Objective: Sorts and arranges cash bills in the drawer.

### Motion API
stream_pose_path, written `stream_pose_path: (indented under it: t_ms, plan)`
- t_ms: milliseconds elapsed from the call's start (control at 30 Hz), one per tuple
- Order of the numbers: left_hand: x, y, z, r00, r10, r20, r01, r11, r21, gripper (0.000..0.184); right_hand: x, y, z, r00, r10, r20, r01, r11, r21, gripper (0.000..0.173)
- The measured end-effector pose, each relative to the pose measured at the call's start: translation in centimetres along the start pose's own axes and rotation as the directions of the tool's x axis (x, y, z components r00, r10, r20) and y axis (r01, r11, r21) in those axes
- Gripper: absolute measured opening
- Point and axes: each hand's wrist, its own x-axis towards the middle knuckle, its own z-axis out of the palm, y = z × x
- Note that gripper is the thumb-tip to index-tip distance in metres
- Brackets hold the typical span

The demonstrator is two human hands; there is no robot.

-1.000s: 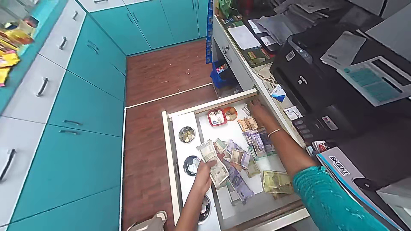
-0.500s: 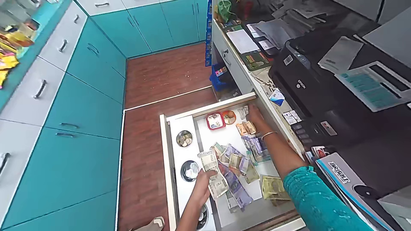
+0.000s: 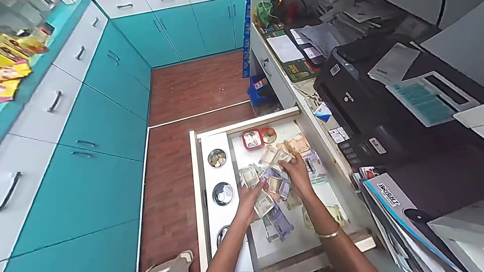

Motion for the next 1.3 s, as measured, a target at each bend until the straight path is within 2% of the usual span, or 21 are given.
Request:
stream_pose_path:
  t_ms: [67, 167, 267, 367, 500, 600, 667, 733, 867, 933, 1033, 1100, 1133, 1200, 1300]
  plan:
    - [-0.2, -0.5, 0.5, 0.997, 0.071, -0.001, -0.071, 0.996, 0.052, 0.050, -3.2, 0.5, 0.1, 0.986, 0.166, 0.027, -0.168, 0.976, 0.137, 0.054]
    - [-0.9, -1.0, 0.9, 0.988, 0.119, -0.101, -0.106, 0.987, 0.124, 0.052, -6.3, 1.3, -0.1, 0.964, 0.247, 0.095, -0.258, 0.957, 0.135, 0.054]
    - [-1.7, -1.1, 0.7, 0.983, 0.119, -0.141, -0.101, 0.987, 0.128, 0.056, -7.6, 2.1, -1.1, 0.965, 0.174, 0.197, -0.185, 0.982, 0.035, 0.056]
    - [-2.8, -1.1, -0.1, 0.982, 0.115, -0.153, -0.097, 0.988, 0.118, 0.061, -8.5, 2.5, -2.2, 0.956, 0.089, 0.279, -0.085, 0.996, -0.024, 0.041]
    - [-4.4, -0.5, -0.8, 0.966, 0.199, -0.166, -0.160, 0.962, 0.222, 0.043, -9.1, 1.8, -3.0, 0.950, 0.042, 0.310, -0.028, 0.998, -0.050, 0.026]
    - [-6.2, -0.3, -1.1, 0.953, 0.274, -0.129, -0.201, 0.889, 0.411, 0.040, -9.1, 0.7, -3.2, 0.938, 0.071, 0.340, -0.045, 0.995, -0.084, 0.042]
    - [-7.0, -0.5, -1.2, 0.942, 0.315, -0.112, -0.227, 0.849, 0.477, 0.041, -9.1, 0.2, -3.3, 0.919, 0.047, 0.392, 0.007, 0.991, -0.135, 0.049]
    - [-7.7, -0.7, -1.4, 0.930, 0.351, -0.108, -0.253, 0.827, 0.502, 0.043, -9.4, 0.1, -3.5, 0.892, -0.003, 0.451, 0.093, 0.980, -0.178, 0.048]
    - [-8.9, -1.1, -1.8, 0.905, 0.410, -0.114, -0.304, 0.811, 0.500, 0.045, -10.7, 0.7, -4.3, 0.847, -0.135, 0.513, 0.260, 0.949, -0.180, 0.031]
    - [-9.4, -1.4, -2.1, 0.898, 0.424, -0.118, -0.320, 0.813, 0.487, 0.042, -11.3, 0.9, -4.5, 0.861, -0.109, 0.497, 0.203, 0.969, -0.138, 0.024]
    - [-9.9, -1.5, -2.3, 0.902, 0.406, -0.150, -0.307, 0.845, 0.438, 0.044, -12.2, 0.8, -4.2, 0.884, -0.028, 0.466, 0.087, 0.991, -0.106, 0.051]
    - [-10.4, -1.6, -2.3, 0.900, 0.402, -0.167, -0.310, 0.861, 0.402, 0.044, -12.6, 0.9, -4.0, 0.880, 0.038, 0.474, 0.012, 0.995, -0.102, 0.057]
    - [-10.7, -1.6, -2.2, 0.903, 0.393, -0.171, -0.307, 0.872, 0.382, 0.044, -12.9, 0.9, -3.9, 0.869, 0.077, 0.489, -0.034, 0.995, -0.097, 0.050]
    - [-11.3, -1.6, -1.9, 0.920, 0.354, -0.167, -0.283, 0.897, 0.338, 0.044, -13.3, 1.1, -3.5, 0.839, 0.115, 0.532, -0.084, 0.993, -0.083, 0.026]
    - [-11.5, -2.3, -1.4, 0.957, 0.270, -0.110, -0.237, 0.939, 0.248, 0.046, -13.9, 1.2, -2.8, 0.807, 0.083, 0.585, 0.019, 0.986, -0.165, 0.018]
